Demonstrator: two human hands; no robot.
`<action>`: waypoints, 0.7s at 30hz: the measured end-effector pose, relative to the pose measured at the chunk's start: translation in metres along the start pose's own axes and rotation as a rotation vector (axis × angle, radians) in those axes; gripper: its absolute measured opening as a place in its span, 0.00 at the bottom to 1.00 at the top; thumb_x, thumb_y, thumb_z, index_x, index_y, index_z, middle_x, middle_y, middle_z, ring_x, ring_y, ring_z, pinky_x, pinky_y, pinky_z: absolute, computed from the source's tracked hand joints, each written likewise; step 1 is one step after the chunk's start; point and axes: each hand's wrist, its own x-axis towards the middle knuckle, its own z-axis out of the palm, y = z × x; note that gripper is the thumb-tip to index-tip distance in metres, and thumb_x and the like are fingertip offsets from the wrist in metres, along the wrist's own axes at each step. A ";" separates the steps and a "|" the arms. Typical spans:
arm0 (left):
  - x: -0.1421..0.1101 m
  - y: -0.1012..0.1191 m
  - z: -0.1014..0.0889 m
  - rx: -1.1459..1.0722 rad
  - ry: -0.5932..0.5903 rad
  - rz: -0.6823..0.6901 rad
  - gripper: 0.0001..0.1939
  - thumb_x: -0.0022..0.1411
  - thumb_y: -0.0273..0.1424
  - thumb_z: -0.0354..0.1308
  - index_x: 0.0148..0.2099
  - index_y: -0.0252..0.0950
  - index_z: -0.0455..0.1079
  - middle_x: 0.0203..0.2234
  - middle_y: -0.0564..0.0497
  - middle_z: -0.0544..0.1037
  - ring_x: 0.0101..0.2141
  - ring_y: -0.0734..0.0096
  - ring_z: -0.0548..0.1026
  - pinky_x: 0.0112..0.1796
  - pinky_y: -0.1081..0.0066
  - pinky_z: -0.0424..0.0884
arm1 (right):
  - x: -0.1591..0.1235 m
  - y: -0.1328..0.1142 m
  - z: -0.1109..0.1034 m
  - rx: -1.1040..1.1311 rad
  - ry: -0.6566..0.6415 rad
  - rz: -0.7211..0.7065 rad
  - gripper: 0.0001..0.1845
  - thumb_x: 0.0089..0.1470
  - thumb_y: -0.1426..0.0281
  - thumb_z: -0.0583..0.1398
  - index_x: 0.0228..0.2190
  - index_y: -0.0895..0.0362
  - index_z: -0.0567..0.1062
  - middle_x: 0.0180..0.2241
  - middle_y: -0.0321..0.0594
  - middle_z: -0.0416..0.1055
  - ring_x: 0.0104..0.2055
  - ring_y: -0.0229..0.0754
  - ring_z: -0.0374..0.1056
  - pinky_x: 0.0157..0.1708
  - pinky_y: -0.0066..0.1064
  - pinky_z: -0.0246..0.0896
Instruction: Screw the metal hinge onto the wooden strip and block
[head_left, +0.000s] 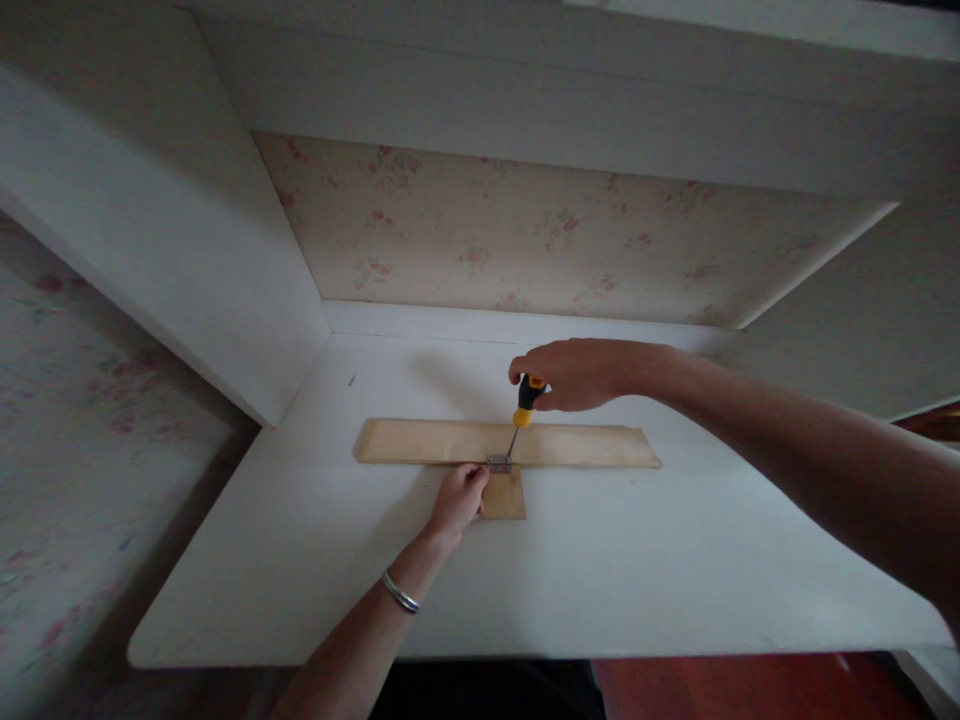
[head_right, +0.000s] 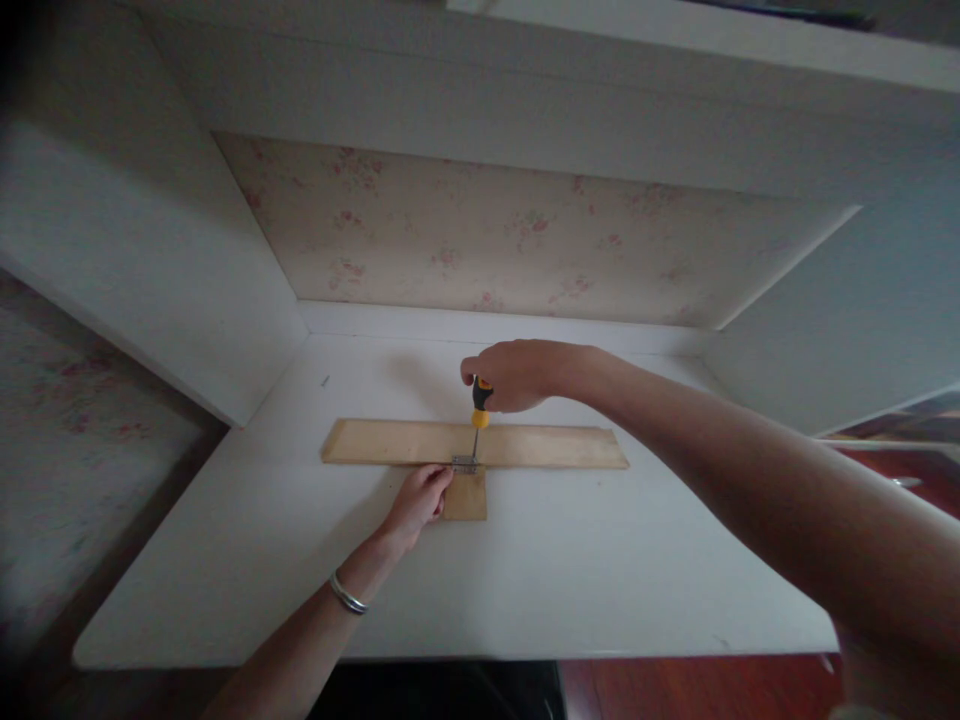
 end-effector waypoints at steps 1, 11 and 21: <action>0.000 0.000 0.000 -0.001 0.000 -0.002 0.13 0.57 0.41 0.55 0.30 0.35 0.65 0.14 0.59 0.61 0.14 0.79 0.60 0.15 0.78 0.51 | 0.000 0.000 0.000 0.013 0.016 -0.008 0.26 0.53 0.55 0.58 0.51 0.52 0.69 0.44 0.47 0.73 0.41 0.51 0.70 0.31 0.34 0.59; 0.000 -0.001 0.000 -0.021 -0.005 0.014 0.14 0.57 0.42 0.55 0.30 0.35 0.65 0.15 0.59 0.61 0.13 0.79 0.59 0.14 0.78 0.50 | 0.001 0.001 0.001 0.028 -0.010 -0.032 0.22 0.53 0.58 0.58 0.49 0.51 0.70 0.43 0.45 0.74 0.40 0.50 0.71 0.32 0.34 0.59; 0.000 -0.002 0.000 0.001 -0.004 0.012 0.13 0.58 0.40 0.54 0.32 0.35 0.67 0.15 0.58 0.62 0.14 0.79 0.61 0.15 0.78 0.51 | 0.001 -0.002 -0.001 -0.016 -0.050 0.015 0.20 0.55 0.60 0.56 0.48 0.52 0.71 0.43 0.48 0.73 0.38 0.51 0.70 0.29 0.34 0.58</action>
